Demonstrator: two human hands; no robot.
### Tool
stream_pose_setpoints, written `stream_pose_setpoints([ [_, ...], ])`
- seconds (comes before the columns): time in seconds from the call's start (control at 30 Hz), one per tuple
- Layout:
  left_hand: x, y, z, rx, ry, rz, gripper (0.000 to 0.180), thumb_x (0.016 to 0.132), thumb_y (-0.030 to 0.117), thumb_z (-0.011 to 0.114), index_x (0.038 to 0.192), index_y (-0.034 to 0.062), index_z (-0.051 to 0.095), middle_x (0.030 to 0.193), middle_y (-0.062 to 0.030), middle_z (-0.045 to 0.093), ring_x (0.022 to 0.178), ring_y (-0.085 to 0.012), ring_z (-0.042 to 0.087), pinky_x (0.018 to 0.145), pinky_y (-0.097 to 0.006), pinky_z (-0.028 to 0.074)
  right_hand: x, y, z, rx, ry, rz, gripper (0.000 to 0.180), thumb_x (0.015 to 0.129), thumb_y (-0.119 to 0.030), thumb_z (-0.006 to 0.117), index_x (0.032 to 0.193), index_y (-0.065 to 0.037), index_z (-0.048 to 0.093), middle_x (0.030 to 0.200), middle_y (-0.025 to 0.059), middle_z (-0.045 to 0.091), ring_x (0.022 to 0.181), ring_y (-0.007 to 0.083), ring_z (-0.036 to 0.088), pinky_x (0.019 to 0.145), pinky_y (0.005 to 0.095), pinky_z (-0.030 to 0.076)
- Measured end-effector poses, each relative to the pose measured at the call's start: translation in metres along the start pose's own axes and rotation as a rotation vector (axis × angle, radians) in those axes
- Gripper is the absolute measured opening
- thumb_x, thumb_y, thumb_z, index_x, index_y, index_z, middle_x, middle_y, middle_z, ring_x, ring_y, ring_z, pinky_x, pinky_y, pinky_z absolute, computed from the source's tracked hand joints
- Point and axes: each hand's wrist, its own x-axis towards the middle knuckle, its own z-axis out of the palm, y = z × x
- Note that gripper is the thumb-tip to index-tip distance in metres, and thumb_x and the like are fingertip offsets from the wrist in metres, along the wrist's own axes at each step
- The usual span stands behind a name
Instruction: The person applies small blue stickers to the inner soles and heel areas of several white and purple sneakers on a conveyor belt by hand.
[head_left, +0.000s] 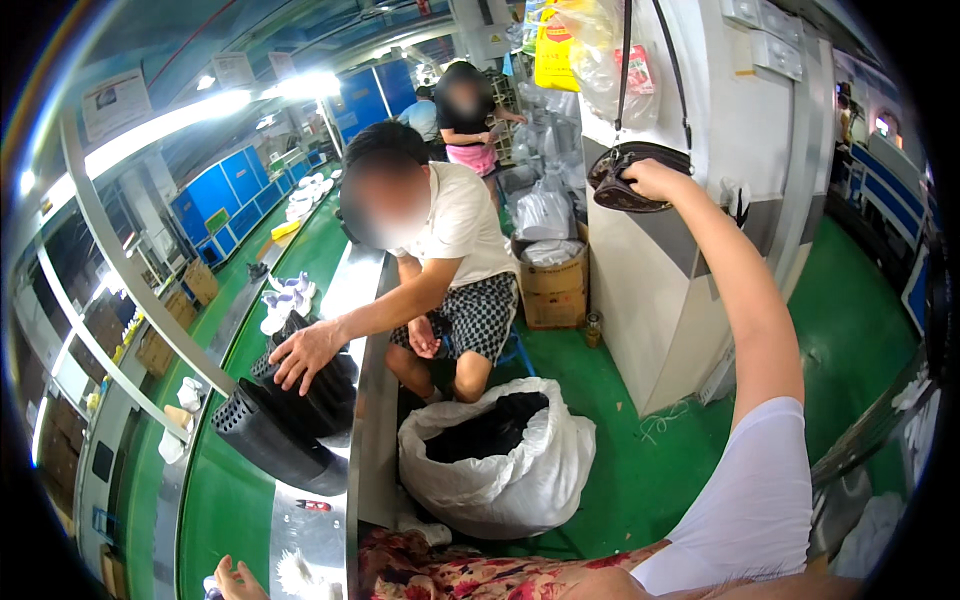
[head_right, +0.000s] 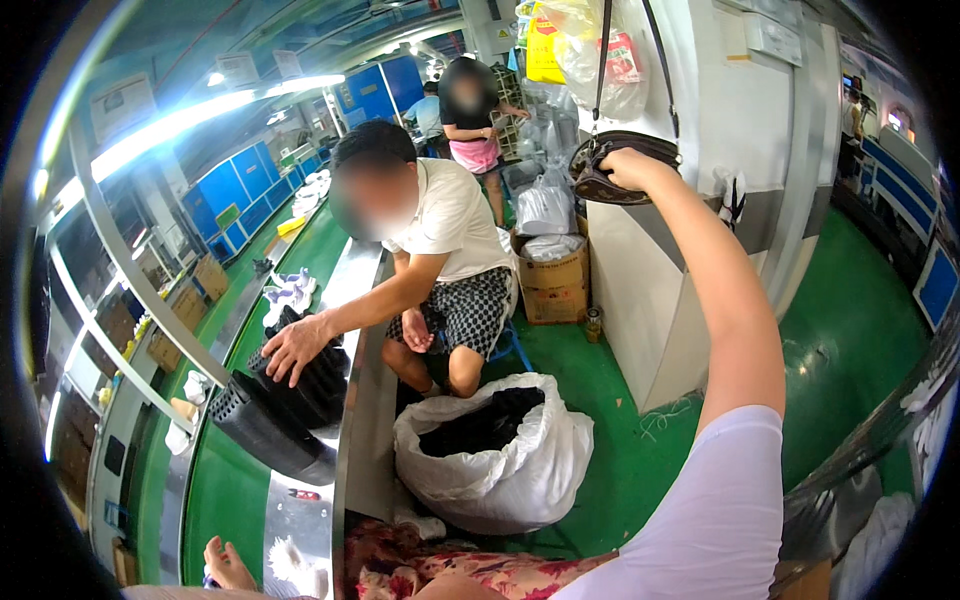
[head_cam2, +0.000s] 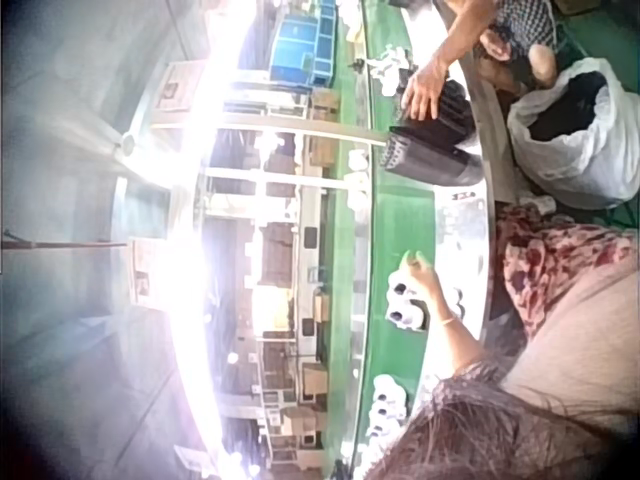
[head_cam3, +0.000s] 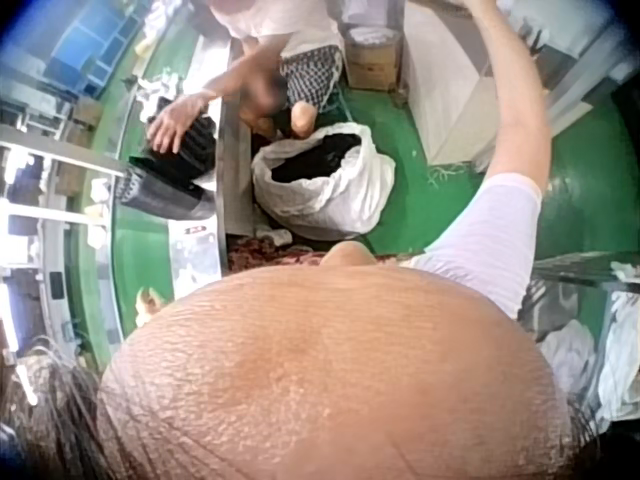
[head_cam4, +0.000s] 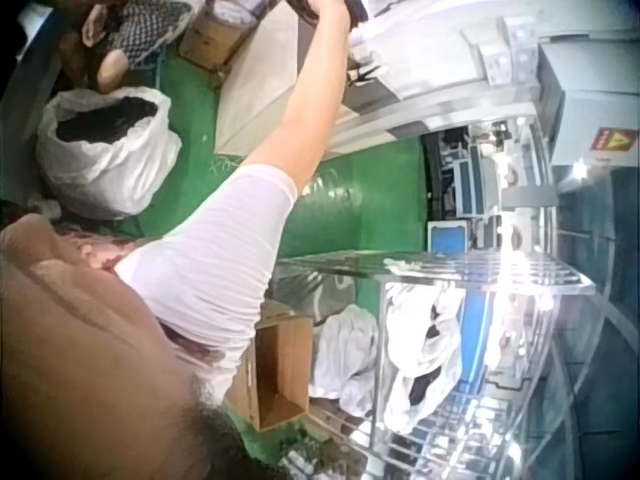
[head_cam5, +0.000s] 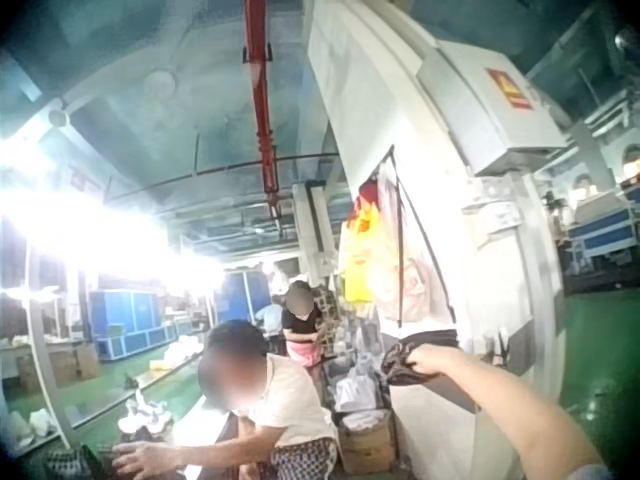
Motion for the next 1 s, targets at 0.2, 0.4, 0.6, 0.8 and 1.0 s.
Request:
stream_pose_setpoints([
  [0.2,-0.007,0.001,-0.007,0.013,-0.006,-0.028,0.024,0.08,0.001,0.056,0.103,-0.0018,0.054,0.096,-0.0128,0.056,0.075,-0.0189,0.054,0.058,-0.027,0.043,-0.015,-0.006,0.01,-0.341,0.031,0.139,0.012,0.07,-0.004,0.05,0.074,0.001,0.06,0.081,0.0215,0.061,0.081,0.0358,0.06,0.071,0.0437,0.047],
  [0.4,-0.006,-0.029,-0.006,-0.016,0.008,-0.024,0.024,0.079,0.0,0.056,0.103,-0.0016,0.054,0.095,-0.0131,0.056,0.077,-0.0186,0.054,0.058,-0.026,0.044,-0.019,-0.02,-0.006,-0.208,-0.041,0.126,0.018,0.07,-0.003,0.049,0.08,0.001,0.063,0.088,0.0226,0.061,0.085,0.0366,0.06,0.072,0.042,0.048],
  [0.6,-0.014,-0.033,0.0,-0.051,0.035,0.048,0.025,0.079,0.001,0.057,0.104,-0.0019,0.054,0.096,-0.0133,0.056,0.077,-0.0193,0.055,0.059,-0.026,0.045,-0.014,-0.012,0.007,-0.298,-0.059,0.25,0.02,0.071,0.0,0.049,0.085,0.002,0.063,0.091,0.0226,0.061,0.089,0.0354,0.06,0.075,0.0414,0.048],
  [0.8,-0.014,-0.031,-0.013,-0.028,0.017,-0.035,0.025,0.079,0.003,0.058,0.103,-0.0025,0.054,0.098,-0.0131,0.056,0.079,-0.0188,0.055,0.059,-0.026,0.046,-0.024,-0.017,0.024,-0.366,0.185,0.227,0.014,0.073,-0.003,0.05,0.081,0.003,0.06,0.082,0.0239,0.061,0.079,0.0356,0.062,0.069,0.0421,0.05],
  [1.0,-0.012,-0.03,-0.002,-0.062,0.046,0.061,0.024,0.079,0.001,0.057,0.103,-0.0018,0.054,0.099,-0.0119,0.055,0.074,-0.0182,0.055,0.06,-0.027,0.045,-0.041,-0.018,0.027,-0.32,0.381,0.333,0.012,0.078,-0.007,0.047,0.08,0.0,0.057,0.076,0.0207,0.061,0.073,0.034,0.062,0.066,0.0429,0.049],
])
